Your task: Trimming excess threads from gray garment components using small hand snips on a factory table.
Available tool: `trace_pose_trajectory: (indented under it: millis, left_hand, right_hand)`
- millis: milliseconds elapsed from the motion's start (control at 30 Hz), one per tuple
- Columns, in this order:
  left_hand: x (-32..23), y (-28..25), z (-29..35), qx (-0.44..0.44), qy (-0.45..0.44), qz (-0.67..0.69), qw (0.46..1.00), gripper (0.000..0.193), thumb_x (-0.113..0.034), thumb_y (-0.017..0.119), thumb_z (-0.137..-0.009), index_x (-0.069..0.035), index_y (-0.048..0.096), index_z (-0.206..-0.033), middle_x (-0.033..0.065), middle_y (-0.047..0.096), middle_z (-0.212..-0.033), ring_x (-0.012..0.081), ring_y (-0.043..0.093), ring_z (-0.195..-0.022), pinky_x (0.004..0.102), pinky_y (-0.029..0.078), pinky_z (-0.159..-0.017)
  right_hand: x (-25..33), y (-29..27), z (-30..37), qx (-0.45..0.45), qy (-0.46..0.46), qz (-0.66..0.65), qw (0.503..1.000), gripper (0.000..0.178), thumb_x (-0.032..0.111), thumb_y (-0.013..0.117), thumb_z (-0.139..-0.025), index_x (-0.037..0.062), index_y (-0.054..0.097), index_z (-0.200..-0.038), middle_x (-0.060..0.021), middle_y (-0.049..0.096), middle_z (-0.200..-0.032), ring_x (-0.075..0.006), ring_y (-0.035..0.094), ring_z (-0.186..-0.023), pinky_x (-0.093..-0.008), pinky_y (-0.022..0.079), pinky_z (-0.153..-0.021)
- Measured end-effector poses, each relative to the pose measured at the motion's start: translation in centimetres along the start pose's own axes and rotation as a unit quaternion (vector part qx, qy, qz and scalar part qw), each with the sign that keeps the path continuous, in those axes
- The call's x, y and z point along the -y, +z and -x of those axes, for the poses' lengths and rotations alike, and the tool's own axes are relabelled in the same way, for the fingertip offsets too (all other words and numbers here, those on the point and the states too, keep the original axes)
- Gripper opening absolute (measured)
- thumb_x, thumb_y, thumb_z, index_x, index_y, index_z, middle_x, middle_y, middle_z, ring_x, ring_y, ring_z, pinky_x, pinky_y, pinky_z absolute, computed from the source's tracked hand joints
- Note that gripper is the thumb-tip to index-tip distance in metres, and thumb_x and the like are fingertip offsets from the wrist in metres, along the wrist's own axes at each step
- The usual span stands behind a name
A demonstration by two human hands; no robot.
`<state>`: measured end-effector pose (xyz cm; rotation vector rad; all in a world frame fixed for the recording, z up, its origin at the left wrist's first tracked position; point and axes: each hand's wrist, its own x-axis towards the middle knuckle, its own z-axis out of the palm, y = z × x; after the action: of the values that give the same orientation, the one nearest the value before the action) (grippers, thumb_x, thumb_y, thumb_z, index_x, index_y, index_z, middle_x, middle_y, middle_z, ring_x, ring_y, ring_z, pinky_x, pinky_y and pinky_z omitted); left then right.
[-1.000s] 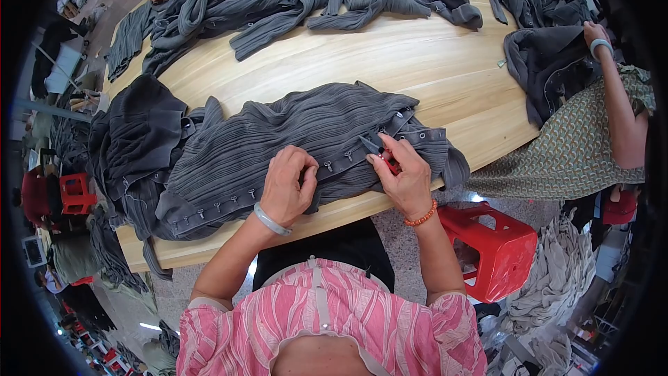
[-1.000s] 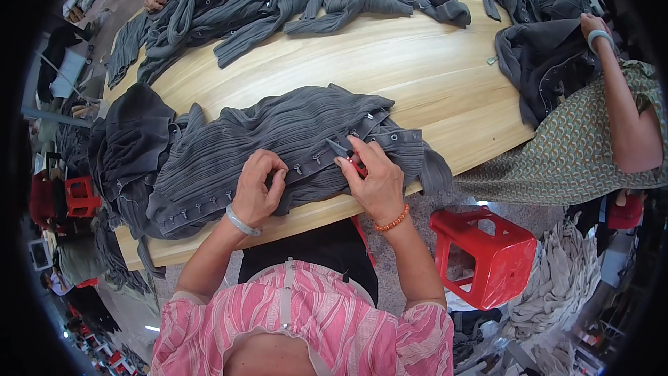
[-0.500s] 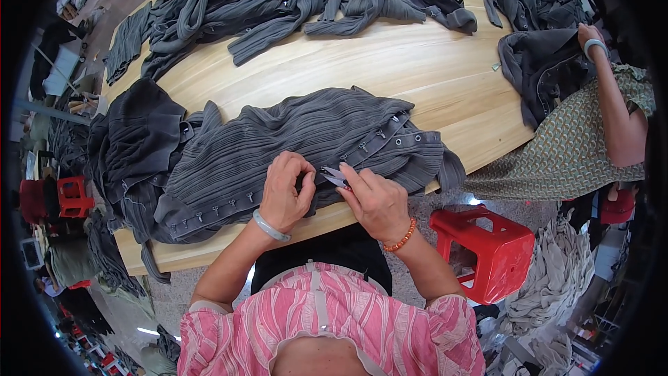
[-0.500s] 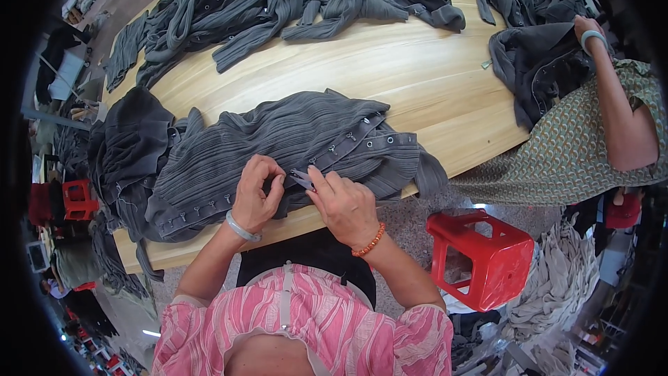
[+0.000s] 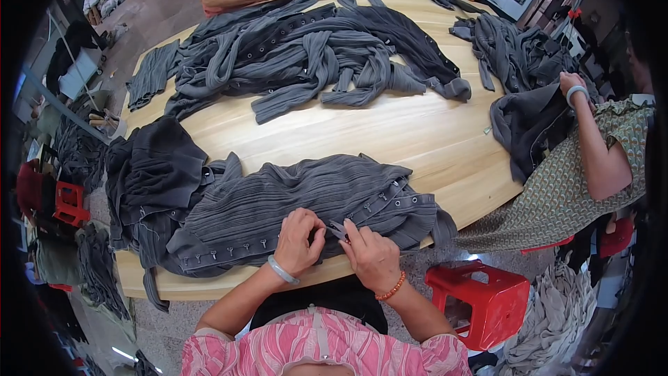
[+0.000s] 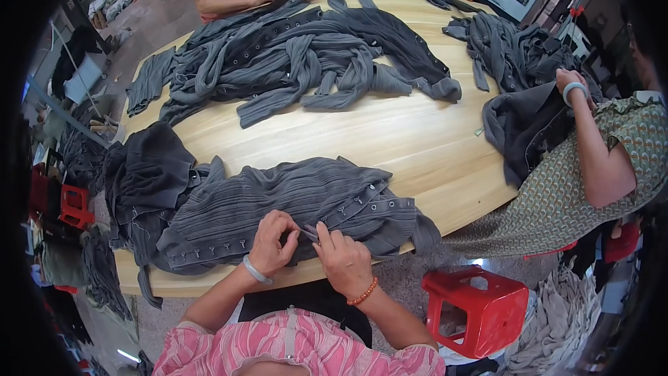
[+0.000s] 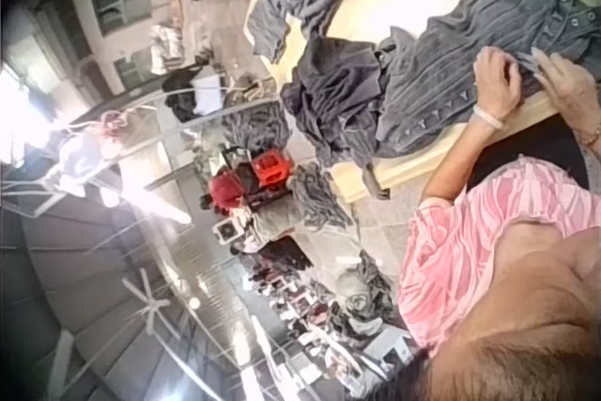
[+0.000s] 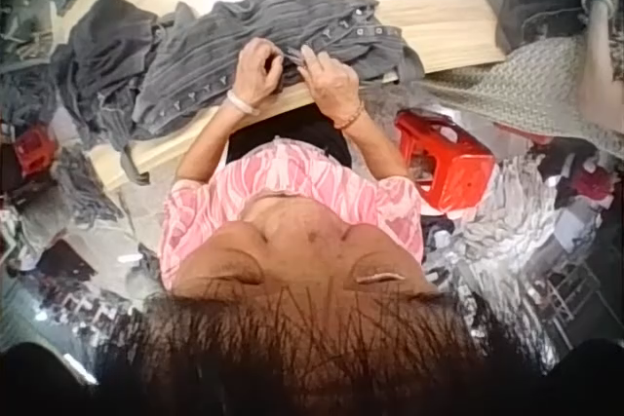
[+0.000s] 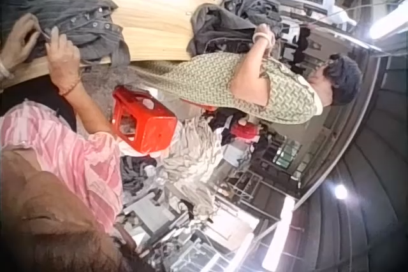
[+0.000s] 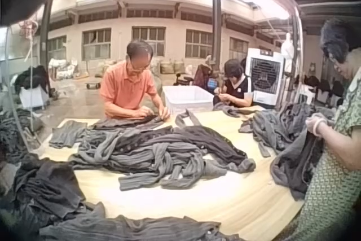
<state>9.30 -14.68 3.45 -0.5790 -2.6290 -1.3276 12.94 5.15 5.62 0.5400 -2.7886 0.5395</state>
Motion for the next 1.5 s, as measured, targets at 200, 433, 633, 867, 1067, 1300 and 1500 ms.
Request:
trace_pose_trajectory:
  millis: [200,433,633,867,1067,1300,1500]
  left_hand:
    - [-0.4,-0.3,0.2,-0.003,0.004,0.004,1.000,0.010,-0.003,0.070,-0.083,-0.005,0.064,-0.091,0.0121,0.060,-0.098,0.0314,0.059,-0.095,0.0407,0.043,-0.084]
    - [0.3,-0.2,0.6,-0.005,0.003,0.004,1.000,0.009,-0.002,0.068,-0.085,-0.005,0.062,-0.090,0.0134,0.060,-0.098,0.0340,0.059,-0.094,0.0420,0.045,-0.084]
    - [-0.6,-1.2,-0.1,-0.047,-0.037,0.082,0.995,0.009,0.004,0.066,-0.086,0.000,0.061,-0.092,0.0152,0.059,-0.096,0.0333,0.060,-0.090,0.0385,0.049,-0.080]
    - [-0.2,-0.9,0.8,-0.048,-0.070,0.093,0.992,0.010,0.004,0.066,-0.087,0.000,0.064,-0.096,0.0142,0.059,-0.098,0.0288,0.060,-0.092,0.0360,0.050,-0.081]
    - [-0.7,-1.0,1.2,-0.047,-0.084,0.089,0.991,0.010,0.003,0.067,-0.088,-0.001,0.065,-0.098,0.0157,0.058,-0.105,0.0292,0.060,-0.096,0.0353,0.050,-0.083]
    - [-0.3,-0.5,1.1,-0.061,-0.035,0.051,0.996,0.011,0.001,0.069,-0.088,-0.001,0.066,-0.098,0.0157,0.056,-0.107,0.0302,0.057,-0.102,0.0368,0.048,-0.089]
    - [-0.9,-0.6,1.2,-0.059,-0.030,0.054,0.996,0.010,0.000,0.070,-0.087,-0.002,0.067,-0.097,0.0159,0.057,-0.108,0.0309,0.057,-0.102,0.0400,0.045,-0.093]
  right_hand:
    - [1.1,-0.2,0.2,-0.014,0.015,0.018,1.000,0.043,0.028,0.073,-0.093,0.0079,0.065,-0.130,-0.0063,0.059,-0.083,-0.0232,0.064,-0.070,-0.0367,0.051,-0.059]
    - [1.1,0.1,0.2,-0.014,0.055,-0.033,0.998,0.039,0.027,0.072,-0.093,0.0102,0.067,-0.128,-0.0083,0.060,-0.083,-0.0273,0.065,-0.070,-0.0396,0.052,-0.061]
    - [0.0,-1.5,-0.2,-0.021,0.091,-0.131,0.987,0.036,0.021,0.078,-0.090,0.0101,0.070,-0.123,-0.0082,0.064,-0.082,-0.0295,0.067,-0.070,-0.0394,0.052,-0.060]
    - [0.9,0.0,-0.1,0.031,0.079,-0.175,0.981,0.042,0.025,0.076,-0.092,0.0097,0.066,-0.129,-0.0079,0.063,-0.085,-0.0286,0.068,-0.070,-0.0383,0.052,-0.059]
    - [1.3,0.4,-0.4,0.036,0.071,-0.176,0.981,0.039,0.028,0.072,-0.095,0.0099,0.065,-0.129,-0.0083,0.064,-0.088,-0.0296,0.069,-0.071,-0.0398,0.053,-0.059]
    - [1.1,1.1,-0.3,0.044,0.073,-0.182,0.980,0.035,0.027,0.069,-0.097,0.0096,0.066,-0.127,-0.0090,0.067,-0.089,-0.0308,0.070,-0.073,-0.0406,0.055,-0.058]
    - [0.8,1.1,-0.1,0.039,0.080,-0.182,0.979,0.035,0.027,0.070,-0.096,0.0100,0.066,-0.127,-0.0087,0.068,-0.089,-0.0312,0.070,-0.071,-0.0402,0.055,-0.059]
